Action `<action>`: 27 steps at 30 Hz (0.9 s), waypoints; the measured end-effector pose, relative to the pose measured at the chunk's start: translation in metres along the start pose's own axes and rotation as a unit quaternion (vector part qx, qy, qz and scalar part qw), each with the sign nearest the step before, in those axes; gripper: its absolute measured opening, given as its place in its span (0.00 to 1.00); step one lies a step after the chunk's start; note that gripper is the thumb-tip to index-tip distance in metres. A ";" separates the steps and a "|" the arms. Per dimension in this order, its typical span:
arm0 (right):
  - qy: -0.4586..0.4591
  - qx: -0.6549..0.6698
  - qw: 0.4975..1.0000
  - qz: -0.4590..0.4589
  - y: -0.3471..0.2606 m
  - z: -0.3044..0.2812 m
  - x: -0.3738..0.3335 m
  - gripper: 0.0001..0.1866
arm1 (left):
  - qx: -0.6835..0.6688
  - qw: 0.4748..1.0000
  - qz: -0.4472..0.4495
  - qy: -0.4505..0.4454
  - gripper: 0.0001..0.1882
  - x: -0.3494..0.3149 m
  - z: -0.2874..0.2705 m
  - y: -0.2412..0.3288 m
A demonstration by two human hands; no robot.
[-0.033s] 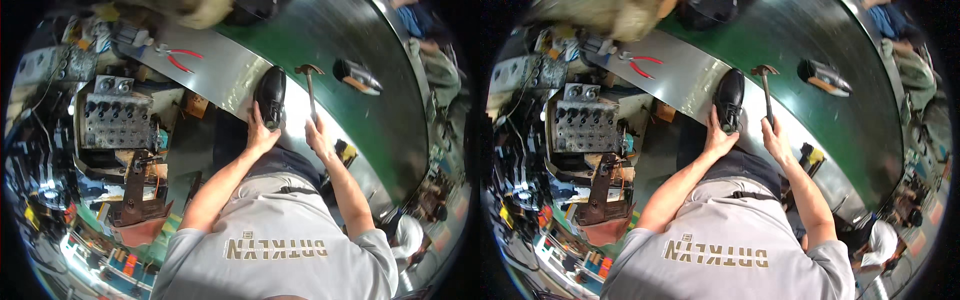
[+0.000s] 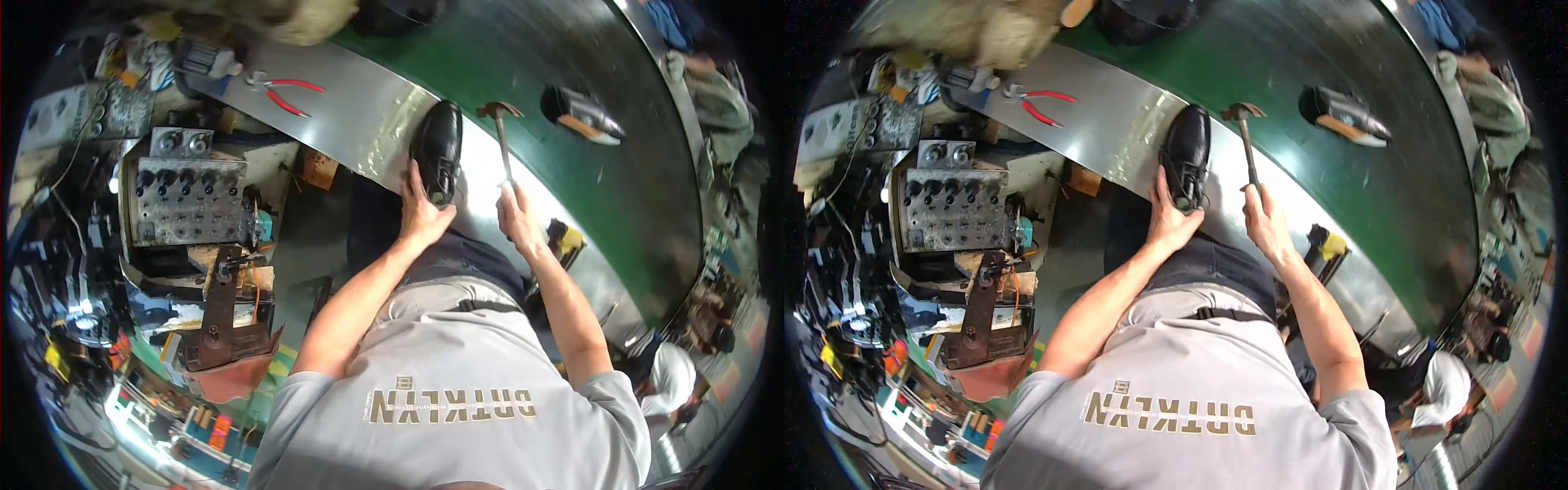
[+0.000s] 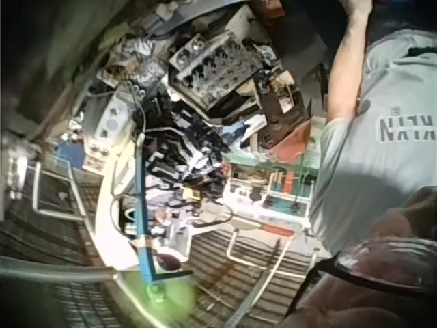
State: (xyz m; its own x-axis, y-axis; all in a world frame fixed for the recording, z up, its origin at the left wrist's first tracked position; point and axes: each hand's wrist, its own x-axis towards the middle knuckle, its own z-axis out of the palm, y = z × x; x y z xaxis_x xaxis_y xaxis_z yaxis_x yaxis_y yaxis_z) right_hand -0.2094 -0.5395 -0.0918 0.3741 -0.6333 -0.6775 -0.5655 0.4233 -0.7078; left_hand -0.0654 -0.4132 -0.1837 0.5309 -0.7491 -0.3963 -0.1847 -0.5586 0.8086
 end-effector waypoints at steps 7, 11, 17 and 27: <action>-0.001 -0.040 0.999 -0.009 -0.002 0.001 0.014 0.23 | 0.028 1.000 0.014 0.001 0.58 -0.002 0.008 -0.001; 0.004 -0.083 0.994 -0.068 -0.012 0.003 0.026 0.23 | 0.023 0.999 0.024 -0.001 0.58 -0.002 0.008 -0.002; -0.030 -0.176 0.983 -0.030 -0.008 -0.005 0.039 0.21 | 0.048 0.997 0.059 0.024 0.58 -0.002 0.013 -0.010; -0.019 -0.183 0.981 -0.061 -0.021 0.000 0.033 0.19 | 0.010 0.999 0.037 0.009 0.57 -0.002 0.013 -0.012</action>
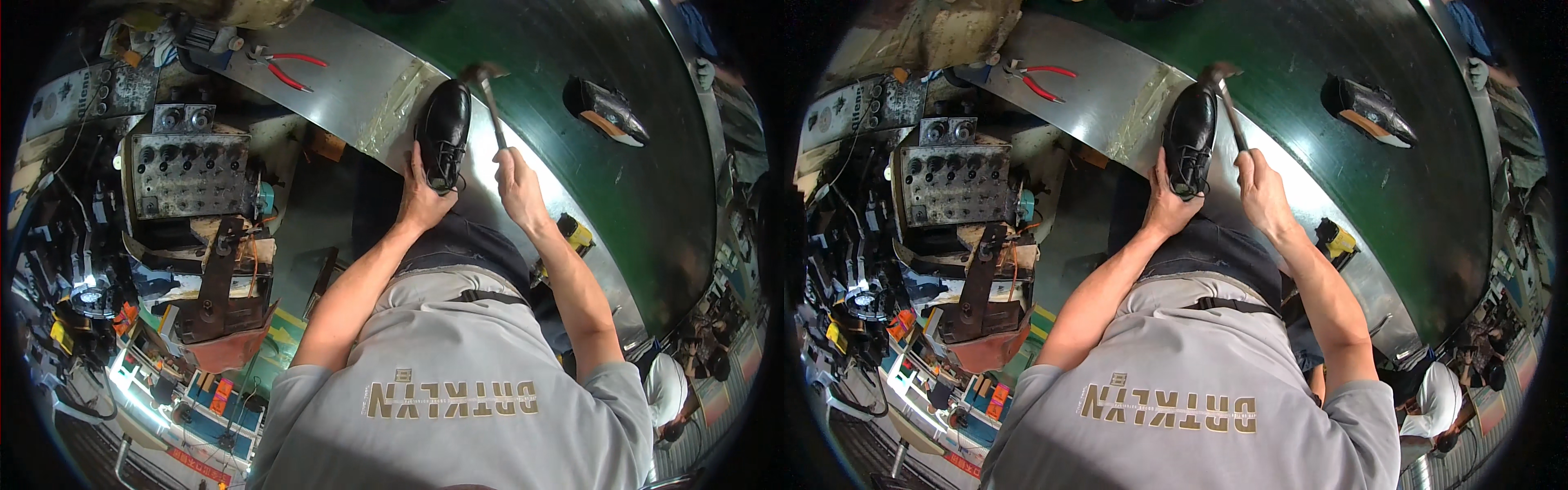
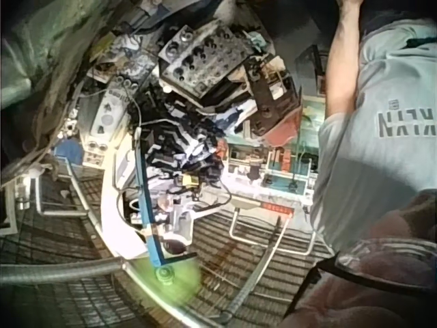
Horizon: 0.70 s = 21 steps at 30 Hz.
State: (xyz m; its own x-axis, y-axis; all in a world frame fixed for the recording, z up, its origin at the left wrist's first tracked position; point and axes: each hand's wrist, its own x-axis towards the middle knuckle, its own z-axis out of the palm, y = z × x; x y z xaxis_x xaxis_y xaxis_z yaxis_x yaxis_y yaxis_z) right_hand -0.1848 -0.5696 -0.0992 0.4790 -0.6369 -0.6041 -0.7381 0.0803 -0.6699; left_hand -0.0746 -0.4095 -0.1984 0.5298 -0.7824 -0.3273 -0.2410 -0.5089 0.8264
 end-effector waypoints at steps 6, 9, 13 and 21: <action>0.007 0.010 1.000 -0.006 0.040 0.017 0.008 0.20 | 0.005 0.999 0.023 0.026 0.57 0.002 0.000 0.005; 0.026 0.080 0.996 0.018 0.010 0.003 -0.002 0.20 | 0.026 0.999 0.019 0.029 0.58 -0.005 0.005 -0.006; 0.007 0.014 0.999 0.029 0.040 0.026 0.004 0.19 | 0.021 0.999 0.020 0.030 0.58 -0.003 0.004 -0.005; -0.061 0.062 0.995 0.044 0.068 0.030 0.008 0.19 | -0.039 0.998 -0.011 0.050 0.60 -0.002 0.008 -0.003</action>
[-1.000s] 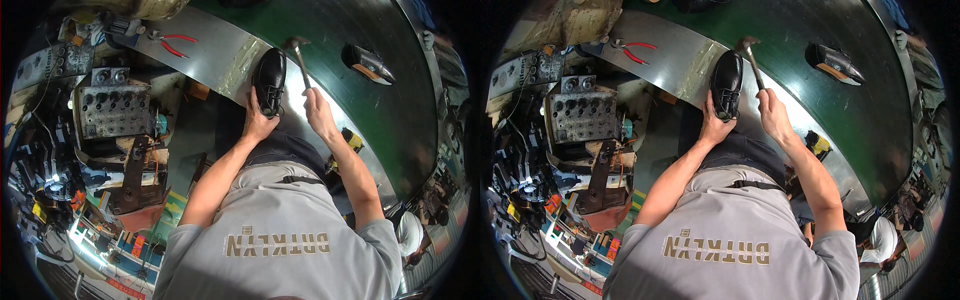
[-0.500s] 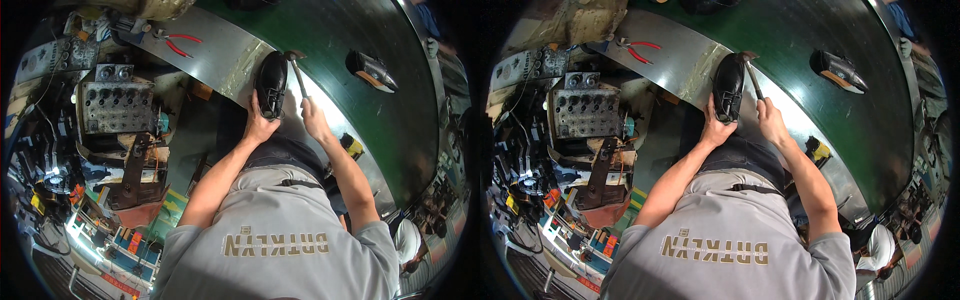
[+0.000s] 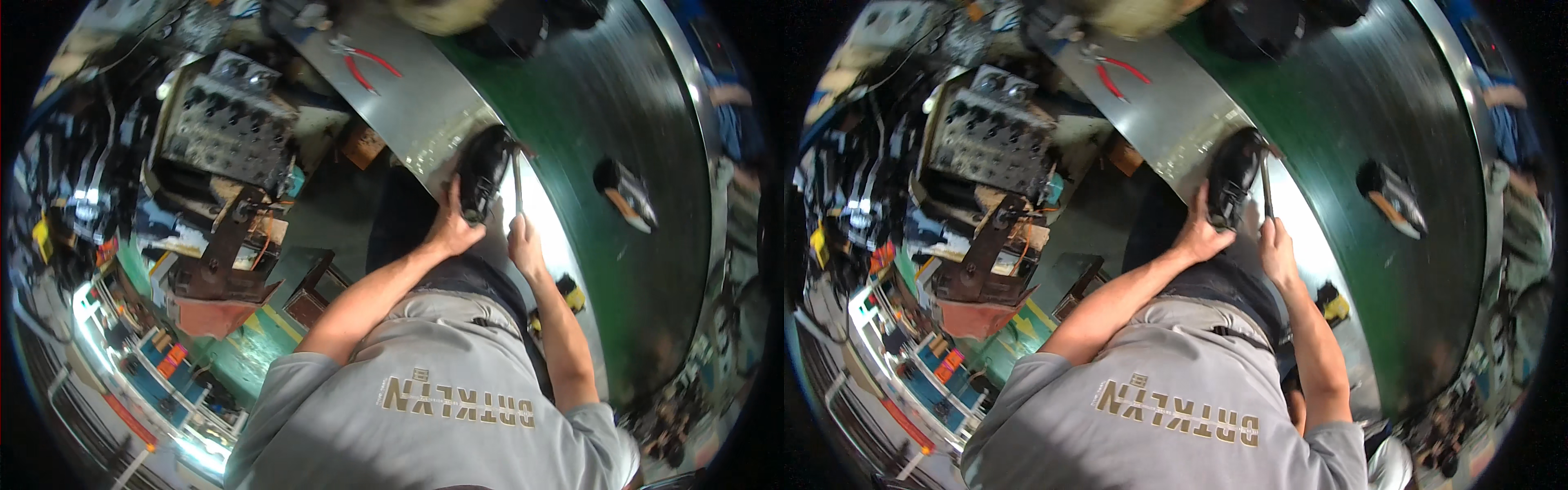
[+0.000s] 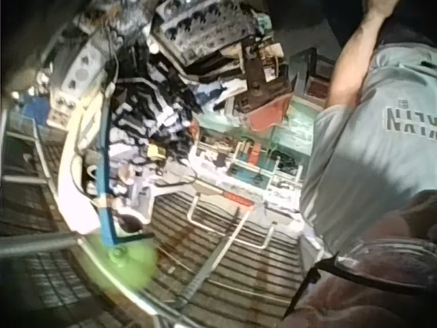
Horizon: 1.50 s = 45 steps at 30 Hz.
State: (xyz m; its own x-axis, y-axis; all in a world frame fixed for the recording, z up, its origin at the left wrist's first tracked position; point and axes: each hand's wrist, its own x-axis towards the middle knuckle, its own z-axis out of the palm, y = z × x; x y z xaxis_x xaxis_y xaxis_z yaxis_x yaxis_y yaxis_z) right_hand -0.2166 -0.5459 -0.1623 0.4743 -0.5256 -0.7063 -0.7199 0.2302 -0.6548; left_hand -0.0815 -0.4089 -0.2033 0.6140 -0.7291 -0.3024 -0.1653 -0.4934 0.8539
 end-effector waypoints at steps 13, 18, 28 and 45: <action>0.011 -0.337 0.885 -0.322 -0.159 0.102 0.123 0.19 | 0.058 0.976 -0.146 -0.152 0.57 -0.028 -0.080 0.032; -0.025 -0.341 0.825 -0.450 -0.172 0.142 0.264 0.16 | 0.023 0.980 -0.142 -0.140 0.57 -0.058 -0.103 0.033; 0.041 -0.001 0.961 -0.274 -0.146 0.069 0.127 0.32 | -0.066 0.983 -0.170 -0.003 0.61 -0.081 -0.116 0.040; -0.324 0.116 0.939 -0.012 -0.164 0.126 -0.055 0.39 | 0.006 0.996 0.017 -0.088 0.35 -0.033 -0.060 0.064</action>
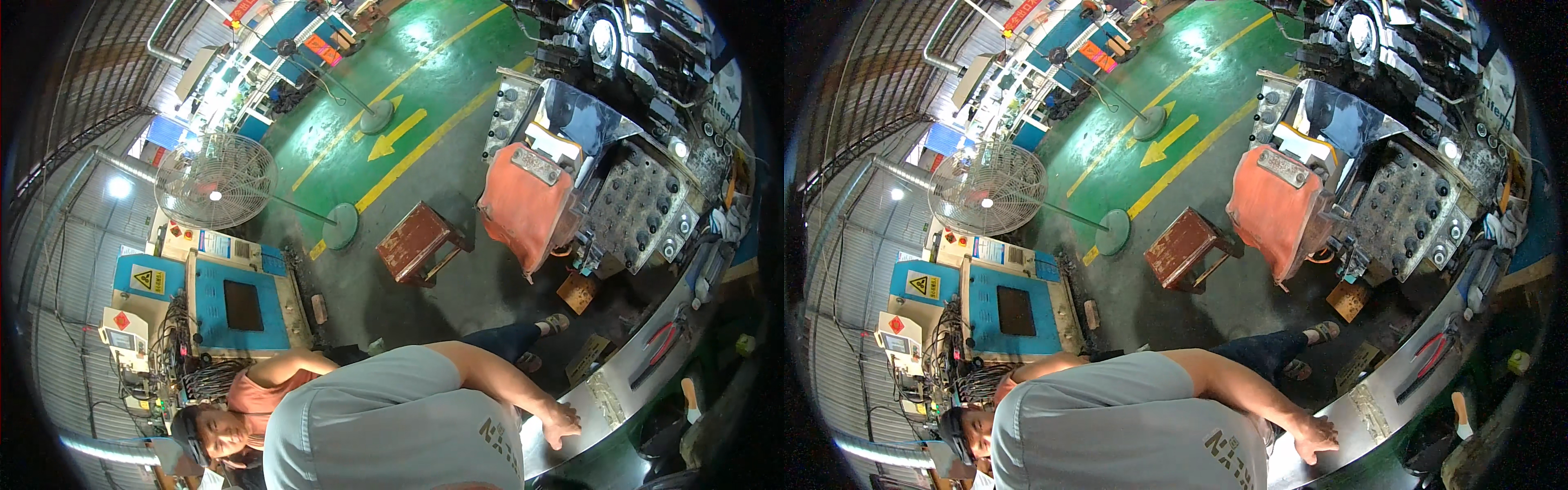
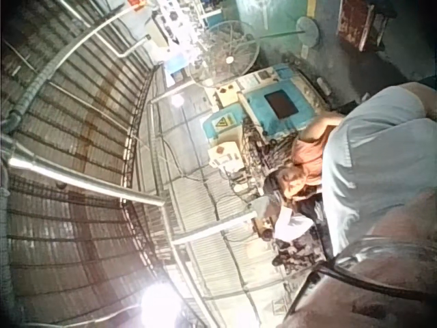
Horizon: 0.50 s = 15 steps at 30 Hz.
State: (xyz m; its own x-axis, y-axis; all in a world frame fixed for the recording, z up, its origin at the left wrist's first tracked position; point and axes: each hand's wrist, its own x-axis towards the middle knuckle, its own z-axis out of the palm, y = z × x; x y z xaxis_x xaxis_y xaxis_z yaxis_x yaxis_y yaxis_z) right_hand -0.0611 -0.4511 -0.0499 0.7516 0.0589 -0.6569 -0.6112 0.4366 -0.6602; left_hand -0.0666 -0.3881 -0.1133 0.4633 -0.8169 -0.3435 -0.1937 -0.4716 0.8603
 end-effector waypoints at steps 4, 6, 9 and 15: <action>0.102 -0.096 0.990 -0.003 -0.001 -0.069 0.015 0.40 | 0.021 1.000 -0.018 -0.014 0.28 -0.009 0.003 -0.004; 0.190 -0.133 0.973 0.008 -0.006 -0.144 0.013 0.41 | 0.032 0.997 -0.027 -0.071 0.25 0.004 0.003 0.002; 0.381 -0.175 0.907 0.045 0.000 -0.278 -0.037 0.41 | -0.086 0.988 0.108 0.075 0.26 0.006 0.015 -0.038; 0.726 -0.274 0.625 0.088 0.090 -0.367 -0.088 0.45 | -0.153 0.984 -0.049 -0.070 0.27 -0.004 -0.044 -0.006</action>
State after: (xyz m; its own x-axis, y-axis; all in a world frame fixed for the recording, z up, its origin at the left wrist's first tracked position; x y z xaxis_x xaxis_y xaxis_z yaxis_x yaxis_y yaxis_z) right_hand -0.2736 -0.7460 -0.1850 -0.1121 -0.9873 -0.1130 -0.9446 0.1411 -0.2962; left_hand -0.0295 -0.3680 -0.1005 0.3393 -0.8207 -0.4596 0.1261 -0.4446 0.8868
